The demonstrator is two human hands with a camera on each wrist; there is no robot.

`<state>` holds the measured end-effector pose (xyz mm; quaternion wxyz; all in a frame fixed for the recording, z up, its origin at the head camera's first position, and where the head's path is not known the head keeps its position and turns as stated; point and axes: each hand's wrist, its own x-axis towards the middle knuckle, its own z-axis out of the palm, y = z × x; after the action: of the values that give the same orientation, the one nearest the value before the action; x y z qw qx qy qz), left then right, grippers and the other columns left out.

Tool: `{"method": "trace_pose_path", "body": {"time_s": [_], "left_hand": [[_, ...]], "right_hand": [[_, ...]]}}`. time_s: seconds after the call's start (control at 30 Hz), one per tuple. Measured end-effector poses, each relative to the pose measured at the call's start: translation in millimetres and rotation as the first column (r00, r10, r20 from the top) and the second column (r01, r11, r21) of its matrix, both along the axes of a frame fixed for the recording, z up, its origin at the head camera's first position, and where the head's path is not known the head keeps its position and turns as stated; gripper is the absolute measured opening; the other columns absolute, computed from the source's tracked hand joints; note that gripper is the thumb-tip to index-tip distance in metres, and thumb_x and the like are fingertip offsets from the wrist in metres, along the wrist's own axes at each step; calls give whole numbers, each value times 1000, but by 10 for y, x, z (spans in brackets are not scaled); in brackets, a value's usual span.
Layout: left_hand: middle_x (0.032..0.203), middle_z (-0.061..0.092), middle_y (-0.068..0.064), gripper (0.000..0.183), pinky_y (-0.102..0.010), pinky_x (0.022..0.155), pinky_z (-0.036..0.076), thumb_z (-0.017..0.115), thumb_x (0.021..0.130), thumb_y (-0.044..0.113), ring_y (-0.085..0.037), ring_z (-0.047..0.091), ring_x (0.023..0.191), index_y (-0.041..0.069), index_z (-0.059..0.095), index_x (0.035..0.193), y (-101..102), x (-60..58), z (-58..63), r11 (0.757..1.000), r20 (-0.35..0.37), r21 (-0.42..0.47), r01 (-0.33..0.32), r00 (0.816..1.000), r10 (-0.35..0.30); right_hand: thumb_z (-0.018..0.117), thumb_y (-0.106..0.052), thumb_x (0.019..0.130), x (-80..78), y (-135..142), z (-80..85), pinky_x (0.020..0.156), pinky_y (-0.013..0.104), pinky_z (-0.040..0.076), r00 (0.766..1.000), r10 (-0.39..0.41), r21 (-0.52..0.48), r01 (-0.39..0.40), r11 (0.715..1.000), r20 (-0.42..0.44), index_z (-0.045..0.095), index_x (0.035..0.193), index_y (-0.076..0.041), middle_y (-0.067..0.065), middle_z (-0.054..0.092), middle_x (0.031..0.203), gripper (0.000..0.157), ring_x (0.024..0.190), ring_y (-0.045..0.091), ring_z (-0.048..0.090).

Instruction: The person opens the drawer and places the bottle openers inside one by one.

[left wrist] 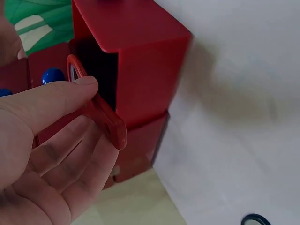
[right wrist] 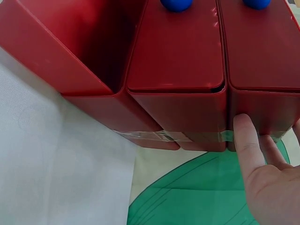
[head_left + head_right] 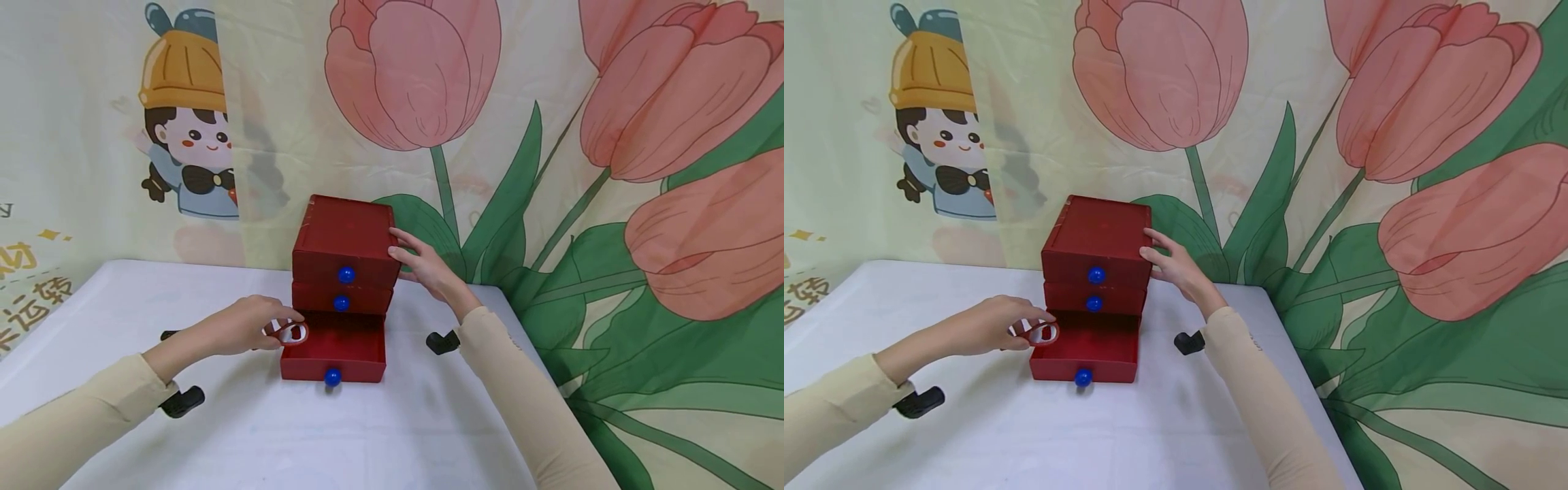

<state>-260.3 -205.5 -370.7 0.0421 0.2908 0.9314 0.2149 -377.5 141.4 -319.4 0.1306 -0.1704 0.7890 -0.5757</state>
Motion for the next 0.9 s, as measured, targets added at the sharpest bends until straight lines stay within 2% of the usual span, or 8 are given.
{"method": "trace_pose_path", "body": {"time_s": [0.17, 0.37, 0.53, 0.7, 0.9], "left_hand": [[108, 72, -2, 51, -26, 74, 60, 90, 84, 9, -18, 65, 95, 10, 74, 133, 215, -44, 10, 999, -51, -35, 31, 998, -33], [102, 70, 0, 48, -26, 76, 58, 89, 86, 8, -16, 61, 94, 11, 75, 131, 435, -90, -16, 997, -72, -50, 51, 996, -54], [107, 73, -3, 47, -28, 79, 61, 88, 86, 8, -18, 64, 98, 11, 76, 132, 581, -131, -58, 997, -88, -37, 71, 993, -74], [117, 75, -6, 49, -35, 85, 63, 88, 87, 8, -23, 67, 107, 12, 75, 134, 707, -160, -110, 996, -99, -26, 88, 991, -90], [117, 75, -5, 51, -39, 87, 63, 88, 87, 10, -23, 67, 109, 13, 74, 136, 838, -183, -204, 995, -102, -30, 95, 990, -98]], "right_hand": [[62, -38, 108, -1, 3, -1, 115, 53, 48, 1000, 4, -2, -4, 1000, 1, 36, 166, -35, 5, 34, 167, 64, 150, 32, 43], [62, -38, 107, -6, 0, -4, 115, 53, 48, 1000, 6, -2, -6, 1000, 0, 35, 167, -35, 5, 34, 166, 65, 150, 32, 42], [62, -38, 107, -2, 0, -4, 116, 54, 48, 1000, 6, -2, -6, 1000, 0, 35, 166, -35, 5, 34, 167, 65, 150, 32, 42], [63, -39, 107, 14, 1, 3, 115, 53, 49, 1000, 2, 2, -2, 1000, -7, 36, 166, -35, 4, 35, 166, 66, 150, 32, 42], [62, -39, 107, 17, -1, -4, 115, 53, 49, 1000, 0, 4, 0, 1000, -13, 36, 166, -35, 4, 36, 165, 65, 150, 32, 43]]}}
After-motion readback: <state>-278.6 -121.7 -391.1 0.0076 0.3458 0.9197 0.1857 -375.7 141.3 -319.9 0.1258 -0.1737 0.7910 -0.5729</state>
